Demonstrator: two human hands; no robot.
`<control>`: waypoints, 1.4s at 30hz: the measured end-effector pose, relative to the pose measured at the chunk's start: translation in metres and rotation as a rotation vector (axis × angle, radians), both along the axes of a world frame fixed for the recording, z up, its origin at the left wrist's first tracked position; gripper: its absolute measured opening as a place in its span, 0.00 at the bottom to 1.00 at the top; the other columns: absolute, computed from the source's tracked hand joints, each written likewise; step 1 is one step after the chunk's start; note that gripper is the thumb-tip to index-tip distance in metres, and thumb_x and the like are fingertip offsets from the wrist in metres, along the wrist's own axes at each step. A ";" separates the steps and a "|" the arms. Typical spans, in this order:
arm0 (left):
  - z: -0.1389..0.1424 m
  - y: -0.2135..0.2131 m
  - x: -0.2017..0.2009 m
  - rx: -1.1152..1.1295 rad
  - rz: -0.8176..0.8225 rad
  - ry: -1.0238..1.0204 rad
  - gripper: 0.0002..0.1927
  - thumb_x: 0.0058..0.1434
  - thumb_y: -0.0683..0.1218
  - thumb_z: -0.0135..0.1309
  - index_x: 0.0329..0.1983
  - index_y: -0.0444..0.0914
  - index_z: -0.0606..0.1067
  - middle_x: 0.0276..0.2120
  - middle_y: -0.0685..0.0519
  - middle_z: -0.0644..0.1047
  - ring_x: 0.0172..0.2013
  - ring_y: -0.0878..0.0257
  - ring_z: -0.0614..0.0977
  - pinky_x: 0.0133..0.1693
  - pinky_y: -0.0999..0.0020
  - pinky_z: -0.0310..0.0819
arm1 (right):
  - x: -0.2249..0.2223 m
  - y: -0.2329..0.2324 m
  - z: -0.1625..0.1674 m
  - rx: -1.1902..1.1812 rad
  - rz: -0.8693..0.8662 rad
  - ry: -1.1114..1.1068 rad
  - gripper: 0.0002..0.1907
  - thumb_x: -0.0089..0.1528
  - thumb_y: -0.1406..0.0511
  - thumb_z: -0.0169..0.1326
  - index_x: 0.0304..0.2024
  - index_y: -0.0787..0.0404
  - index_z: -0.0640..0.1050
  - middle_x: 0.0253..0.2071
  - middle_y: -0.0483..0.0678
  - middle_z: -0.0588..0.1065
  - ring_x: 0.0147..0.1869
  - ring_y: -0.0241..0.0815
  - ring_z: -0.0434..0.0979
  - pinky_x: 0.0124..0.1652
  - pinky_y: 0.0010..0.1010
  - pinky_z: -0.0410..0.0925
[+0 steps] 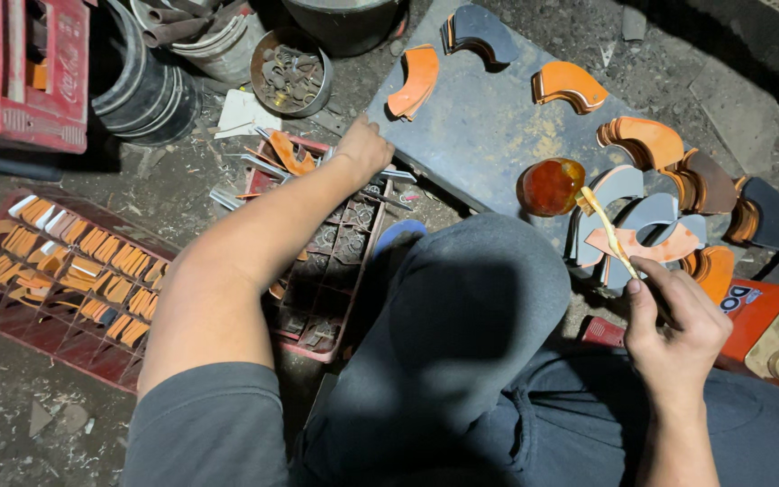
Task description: The person sits on the floor and uses a brush to apply a reddish-brown liquid to curved brake shoe components. They handle several gray and orange parts one at a time, dipping the brush into a small container and coating each piece before setting it aside.
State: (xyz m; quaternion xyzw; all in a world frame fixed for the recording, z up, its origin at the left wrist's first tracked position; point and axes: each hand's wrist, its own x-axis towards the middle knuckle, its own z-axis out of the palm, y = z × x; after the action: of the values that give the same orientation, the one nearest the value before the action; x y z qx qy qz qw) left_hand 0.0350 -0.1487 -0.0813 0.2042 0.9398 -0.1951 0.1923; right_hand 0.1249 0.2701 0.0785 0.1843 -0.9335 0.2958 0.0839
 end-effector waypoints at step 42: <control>0.020 -0.011 0.021 0.401 0.148 -0.030 0.21 0.55 0.43 0.62 0.54 0.40 0.77 0.53 0.43 0.75 0.56 0.47 0.77 0.53 0.55 0.76 | 0.002 -0.002 0.005 -0.001 0.030 -0.008 0.08 0.70 0.73 0.58 0.51 0.66 0.82 0.31 0.49 0.74 0.31 0.36 0.73 0.36 0.23 0.65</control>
State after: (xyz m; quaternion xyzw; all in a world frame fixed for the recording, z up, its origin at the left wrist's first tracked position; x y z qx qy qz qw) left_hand 0.0557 -0.1599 -0.0617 0.1715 0.9693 0.0136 0.1757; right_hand 0.1270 0.2678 0.0837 0.1974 -0.9308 0.2982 0.0758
